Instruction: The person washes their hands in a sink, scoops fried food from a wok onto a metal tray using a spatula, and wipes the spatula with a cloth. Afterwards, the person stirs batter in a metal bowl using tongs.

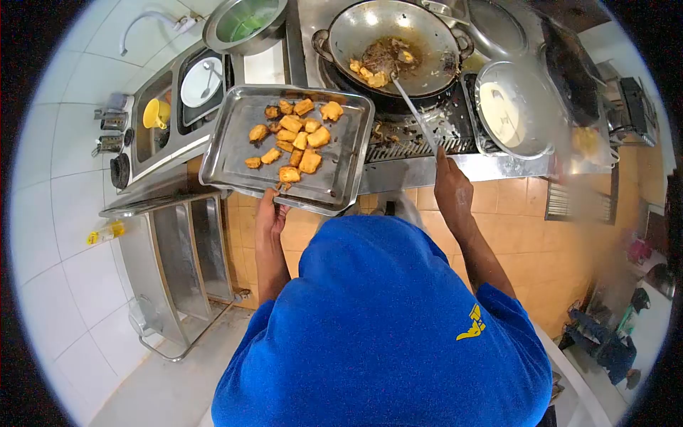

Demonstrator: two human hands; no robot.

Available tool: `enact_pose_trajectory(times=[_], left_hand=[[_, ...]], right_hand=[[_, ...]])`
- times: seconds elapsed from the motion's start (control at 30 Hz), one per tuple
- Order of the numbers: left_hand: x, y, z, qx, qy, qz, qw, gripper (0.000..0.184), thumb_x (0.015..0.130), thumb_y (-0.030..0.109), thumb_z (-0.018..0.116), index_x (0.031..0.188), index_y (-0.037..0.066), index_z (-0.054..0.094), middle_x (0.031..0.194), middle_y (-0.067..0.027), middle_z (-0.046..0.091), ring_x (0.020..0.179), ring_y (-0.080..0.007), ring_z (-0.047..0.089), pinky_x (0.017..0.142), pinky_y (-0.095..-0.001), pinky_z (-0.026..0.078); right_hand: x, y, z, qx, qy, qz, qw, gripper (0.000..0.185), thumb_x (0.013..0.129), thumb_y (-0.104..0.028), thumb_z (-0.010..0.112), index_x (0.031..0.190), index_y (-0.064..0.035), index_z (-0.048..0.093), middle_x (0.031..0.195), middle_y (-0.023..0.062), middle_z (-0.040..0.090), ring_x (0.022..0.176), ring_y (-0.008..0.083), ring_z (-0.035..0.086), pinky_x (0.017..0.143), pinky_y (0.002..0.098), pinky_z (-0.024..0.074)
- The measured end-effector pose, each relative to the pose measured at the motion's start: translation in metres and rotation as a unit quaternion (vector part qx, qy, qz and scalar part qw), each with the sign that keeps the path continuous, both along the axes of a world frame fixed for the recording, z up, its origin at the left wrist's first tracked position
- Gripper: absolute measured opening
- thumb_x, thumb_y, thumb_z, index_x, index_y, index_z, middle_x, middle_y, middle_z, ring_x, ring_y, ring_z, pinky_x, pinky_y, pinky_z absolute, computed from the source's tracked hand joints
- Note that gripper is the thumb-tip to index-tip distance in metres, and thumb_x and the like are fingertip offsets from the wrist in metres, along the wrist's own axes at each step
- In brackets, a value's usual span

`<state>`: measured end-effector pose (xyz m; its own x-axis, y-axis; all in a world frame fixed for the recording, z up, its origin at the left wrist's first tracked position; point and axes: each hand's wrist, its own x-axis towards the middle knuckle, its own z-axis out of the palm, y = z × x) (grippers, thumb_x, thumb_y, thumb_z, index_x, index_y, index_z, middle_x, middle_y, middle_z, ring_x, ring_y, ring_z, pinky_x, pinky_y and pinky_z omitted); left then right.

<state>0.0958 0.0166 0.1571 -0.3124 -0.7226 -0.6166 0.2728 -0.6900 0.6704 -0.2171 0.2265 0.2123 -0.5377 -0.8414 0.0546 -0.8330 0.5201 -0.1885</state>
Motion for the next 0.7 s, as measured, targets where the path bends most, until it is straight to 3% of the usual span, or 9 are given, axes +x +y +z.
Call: enact_pose_trajectory(times=[0.17,0.27,0.37,0.43,0.53,0.63,0.7], left_hand=[[-0.009,0.003,0.017,0.009,0.008,-0.016,1.000,0.032,0.073,0.006,0.043,0.103,-0.004,0.040,0.091,-0.0126,0.054,0.071,-0.0219,0.059,0.059,-0.0302,0.054],[-0.004,-0.003,0.001,0.022,-0.011,-0.030,0.999,0.033,0.074,0.006,0.043,0.105,-0.004,0.040,0.093,-0.0130,0.054,0.074,-0.0229,0.060,0.062,-0.0323,0.054],[-0.011,0.000,0.000,0.017,0.008,-0.018,1.000,0.021,0.074,0.011,0.046,0.092,-0.001,0.045,0.088,-0.0124,0.056,0.070,-0.0210,0.059,0.061,-0.0311,0.054],[-0.012,0.003,0.008,0.018,0.000,-0.021,1.000,0.023,0.074,0.010,0.045,0.093,-0.002,0.044,0.089,-0.0130,0.055,0.074,-0.0213,0.059,0.064,-0.0316,0.054],[-0.014,0.003,0.009,0.040,0.001,-0.019,0.999,0.028,0.074,0.008,0.044,0.099,-0.005,0.043,0.092,-0.0138,0.055,0.077,-0.0236,0.060,0.067,-0.0339,0.053],[-0.008,0.001,-0.003,0.049,0.007,-0.026,0.998,0.030,0.074,0.007,0.044,0.101,-0.006,0.043,0.092,-0.0141,0.055,0.077,-0.0244,0.060,0.068,-0.0347,0.053],[-0.007,0.000,-0.005,0.041,0.015,-0.029,0.999,0.030,0.073,0.007,0.044,0.101,-0.005,0.043,0.092,-0.0139,0.056,0.077,-0.0240,0.060,0.068,-0.0342,0.054]], right_hand=[[0.005,0.003,-0.002,0.003,-0.009,0.000,1.000,0.046,0.074,-0.001,0.044,0.120,-0.0019,0.037,0.085,0.0160,0.055,0.063,0.0295,0.057,0.048,0.0370,0.0467],[0.003,0.001,0.002,0.007,-0.012,0.003,1.000,0.048,0.073,-0.001,0.046,0.120,-0.0018,0.037,0.085,0.0147,0.055,0.063,0.0291,0.057,0.048,0.0367,0.0467],[0.001,0.001,0.008,0.010,-0.019,0.008,1.000,0.047,0.073,-0.001,0.046,0.119,-0.0009,0.038,0.085,0.0145,0.055,0.063,0.0287,0.057,0.048,0.0362,0.0468],[-0.002,0.002,0.010,0.022,-0.027,0.012,0.999,0.047,0.073,-0.001,0.047,0.119,-0.0002,0.039,0.086,0.0151,0.056,0.064,0.0286,0.058,0.048,0.0356,0.0469],[-0.008,0.004,-0.001,-0.052,-0.041,0.001,0.998,0.033,0.081,-0.006,0.046,0.114,-0.0008,0.044,0.072,0.0171,0.054,0.059,0.0327,0.054,0.048,0.0393,0.0435],[-0.015,0.016,0.002,-0.130,-0.074,0.038,0.988,0.033,0.081,-0.006,0.047,0.114,-0.0012,0.044,0.072,0.0189,0.054,0.062,0.0339,0.054,0.050,0.0401,0.0432],[-0.013,0.029,0.028,-0.088,-0.114,0.033,0.989,0.033,0.082,-0.006,0.046,0.115,-0.0020,0.043,0.073,0.0191,0.053,0.063,0.0340,0.054,0.052,0.0409,0.0433]])
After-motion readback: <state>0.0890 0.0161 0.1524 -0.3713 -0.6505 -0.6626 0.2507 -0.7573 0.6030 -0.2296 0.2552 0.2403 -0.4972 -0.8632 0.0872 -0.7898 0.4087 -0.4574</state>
